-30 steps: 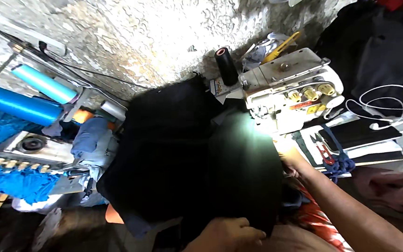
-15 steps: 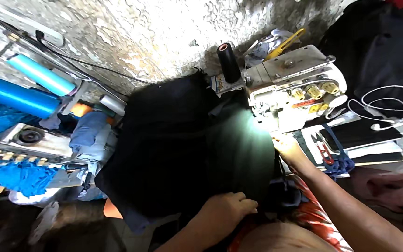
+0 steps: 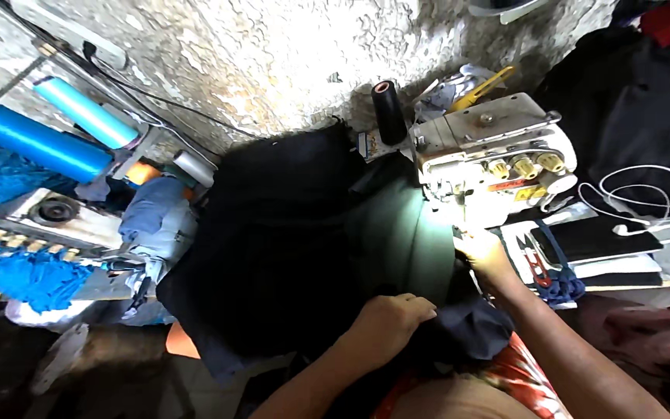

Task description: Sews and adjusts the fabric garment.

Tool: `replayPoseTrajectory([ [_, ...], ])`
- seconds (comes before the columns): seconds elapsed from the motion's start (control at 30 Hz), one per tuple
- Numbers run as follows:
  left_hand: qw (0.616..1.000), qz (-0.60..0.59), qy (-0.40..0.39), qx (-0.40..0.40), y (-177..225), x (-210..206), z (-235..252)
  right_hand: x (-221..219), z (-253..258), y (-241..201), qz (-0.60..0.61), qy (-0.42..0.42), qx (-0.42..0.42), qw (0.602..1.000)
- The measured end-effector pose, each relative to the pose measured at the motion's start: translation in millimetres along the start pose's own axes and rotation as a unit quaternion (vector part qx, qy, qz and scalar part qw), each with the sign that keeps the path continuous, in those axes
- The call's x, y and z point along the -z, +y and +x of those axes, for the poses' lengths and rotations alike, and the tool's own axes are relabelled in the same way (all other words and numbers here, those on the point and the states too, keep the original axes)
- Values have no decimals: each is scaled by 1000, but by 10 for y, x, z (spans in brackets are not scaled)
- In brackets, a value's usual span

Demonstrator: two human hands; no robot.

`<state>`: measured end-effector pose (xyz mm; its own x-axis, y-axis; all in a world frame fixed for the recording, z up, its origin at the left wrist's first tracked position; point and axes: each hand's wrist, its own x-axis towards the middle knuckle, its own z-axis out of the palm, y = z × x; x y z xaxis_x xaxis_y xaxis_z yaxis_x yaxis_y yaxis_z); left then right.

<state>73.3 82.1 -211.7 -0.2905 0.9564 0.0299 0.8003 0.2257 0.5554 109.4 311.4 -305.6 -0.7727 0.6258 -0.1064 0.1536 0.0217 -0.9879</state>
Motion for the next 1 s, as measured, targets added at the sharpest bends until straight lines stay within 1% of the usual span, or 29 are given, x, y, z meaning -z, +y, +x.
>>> replayPoseTrajectory([
  [0.1, 994, -95, 3, 45, -60, 129, 27, 64, 19, 64, 5, -22, -5, 1000],
  [0.17, 993, -108, 12, 48, -78, 174, 44, 107, 22, 127, -5, -40, -6, 999],
  [0.2, 993, -113, 22, 40, -83, 188, 54, 142, -1, 171, -41, -41, 3, 998],
  [0.23, 991, -124, 38, 32, -88, 207, 66, 174, -50, 223, -109, -22, 28, 993],
  [0.27, 988, -142, 57, 30, -93, 234, 81, 195, -132, 244, -180, 18, 63, 981],
  [0.3, 983, -163, 82, 38, -95, 269, 100, 213, -222, 261, -242, 65, 126, 960],
  [0.33, 975, -184, 107, 57, -92, 315, 123, 225, -281, 317, -273, 118, 213, 931],
  [0.37, 968, -199, 129, 79, -88, 368, 148, 229, -312, 345, -272, 149, 270, 912],
  [0.4, 963, -208, 145, 95, -84, 420, 169, 221, -336, 337, -249, 143, 281, 916],
  [0.43, 960, -211, 153, 104, -74, 469, 186, 203, -338, 319, -216, 107, 246, 939],
  [0.47, 961, -206, 156, 102, -67, 513, 202, 193, -301, 300, -167, 48, 172, 970],
  [0.5, 965, -193, 153, 95, -55, 553, 219, 201, -233, 284, -101, -15, 92, 990],
  [0.53, 970, -175, 145, 84, -45, 586, 235, 211, -167, 256, -35, -69, 23, 997],
  [0.57, 976, -155, 134, 69, -36, 611, 250, 220, -125, 214, 24, -119, -34, 992],
  [0.6, 983, -130, 118, 54, -27, 625, 259, 239, -100, 183, 69, -166, -66, 981],
  [0.63, 990, -100, 92, 46, -4, 630, 262, 247, -100, 168, 95, -193, -71, 974],
  [0.73, 999, -6, -11, 40, 156, 561, 244, 201, -232, 105, 126, -199, -39, 971],
  [0.8, 997, 29, -59, 41, 248, 455, 238, 146, -417, 22, 145, -182, -69, 970],
  [0.83, 996, 41, -69, 43, 275, 399, 232, 124, -520, -12, 147, -173, -88, 970],
  [0.9, 996, 68, -58, 32, 288, 301, 214, 95, -689, -29, 156, -161, -109, 968],
  [1.0, 993, 101, -52, 30, 295, 221, 192, 98, -870, 45, 159, -152, -100, 970],
])
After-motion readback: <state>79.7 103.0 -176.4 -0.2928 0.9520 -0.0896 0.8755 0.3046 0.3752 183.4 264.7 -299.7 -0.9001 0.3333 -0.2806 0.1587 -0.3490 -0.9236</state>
